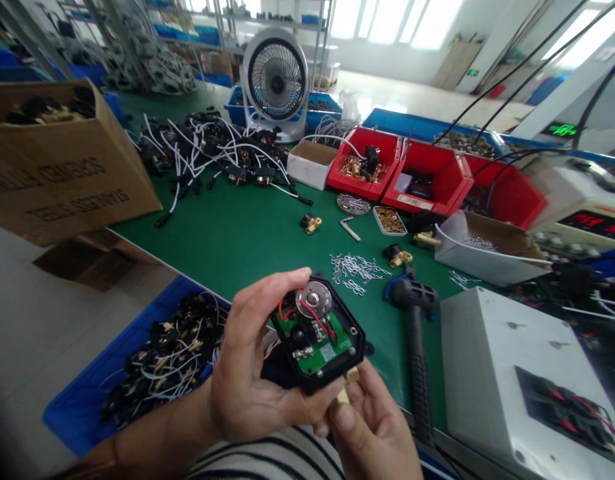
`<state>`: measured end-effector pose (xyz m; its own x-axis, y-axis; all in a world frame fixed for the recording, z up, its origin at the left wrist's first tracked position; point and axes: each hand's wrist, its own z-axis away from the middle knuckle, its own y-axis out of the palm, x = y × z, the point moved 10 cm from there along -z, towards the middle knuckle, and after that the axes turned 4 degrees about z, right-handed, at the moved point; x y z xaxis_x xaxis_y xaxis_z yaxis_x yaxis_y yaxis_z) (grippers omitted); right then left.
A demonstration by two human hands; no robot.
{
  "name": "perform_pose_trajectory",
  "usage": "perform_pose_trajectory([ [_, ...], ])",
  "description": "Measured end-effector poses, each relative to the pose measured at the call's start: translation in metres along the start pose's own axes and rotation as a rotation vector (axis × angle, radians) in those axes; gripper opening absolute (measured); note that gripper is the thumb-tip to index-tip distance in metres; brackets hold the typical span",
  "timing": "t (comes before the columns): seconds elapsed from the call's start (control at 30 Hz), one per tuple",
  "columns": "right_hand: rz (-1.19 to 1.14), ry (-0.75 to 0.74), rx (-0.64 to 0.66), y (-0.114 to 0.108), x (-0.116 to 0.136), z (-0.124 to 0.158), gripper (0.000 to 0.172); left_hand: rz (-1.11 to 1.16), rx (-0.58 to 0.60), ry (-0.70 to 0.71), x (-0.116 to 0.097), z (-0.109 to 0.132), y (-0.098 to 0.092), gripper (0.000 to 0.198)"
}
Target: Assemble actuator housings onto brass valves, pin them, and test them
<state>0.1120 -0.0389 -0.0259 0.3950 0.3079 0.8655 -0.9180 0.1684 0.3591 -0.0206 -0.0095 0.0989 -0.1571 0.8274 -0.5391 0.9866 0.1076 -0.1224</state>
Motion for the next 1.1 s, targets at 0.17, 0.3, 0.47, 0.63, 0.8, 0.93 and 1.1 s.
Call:
perform_pose_trajectory([
  [0.17,-0.014,0.008,0.001,0.001,0.000,0.000,0.049,-0.001,-0.001,-0.051,0.002,0.003,0.000,0.089],
  [0.3,-0.035,0.016,-0.006,0.001,-0.001,0.001,0.048,0.047,-0.019,-0.056,0.003,0.005,0.000,0.092],
  [0.47,-0.029,0.019,-0.027,-0.001,-0.001,0.002,0.047,0.049,-0.005,-0.049,0.002,0.005,0.001,0.092],
  [0.63,-0.013,0.012,-0.039,-0.002,-0.001,0.002,0.050,0.232,-0.047,-0.222,0.017,0.007,-0.002,0.086],
  [0.8,0.003,0.012,-0.079,-0.003,0.002,0.005,0.055,0.739,-0.072,-0.900,0.075,0.031,0.020,0.046],
  [0.93,0.029,0.015,-0.067,0.003,0.005,0.007,0.052,0.815,-0.079,-0.998,0.084,0.035,0.025,0.042],
  [1.1,0.070,-0.061,-0.097,0.006,0.013,0.005,0.041,0.709,-0.002,-0.857,0.070,0.024,0.021,0.043],
])
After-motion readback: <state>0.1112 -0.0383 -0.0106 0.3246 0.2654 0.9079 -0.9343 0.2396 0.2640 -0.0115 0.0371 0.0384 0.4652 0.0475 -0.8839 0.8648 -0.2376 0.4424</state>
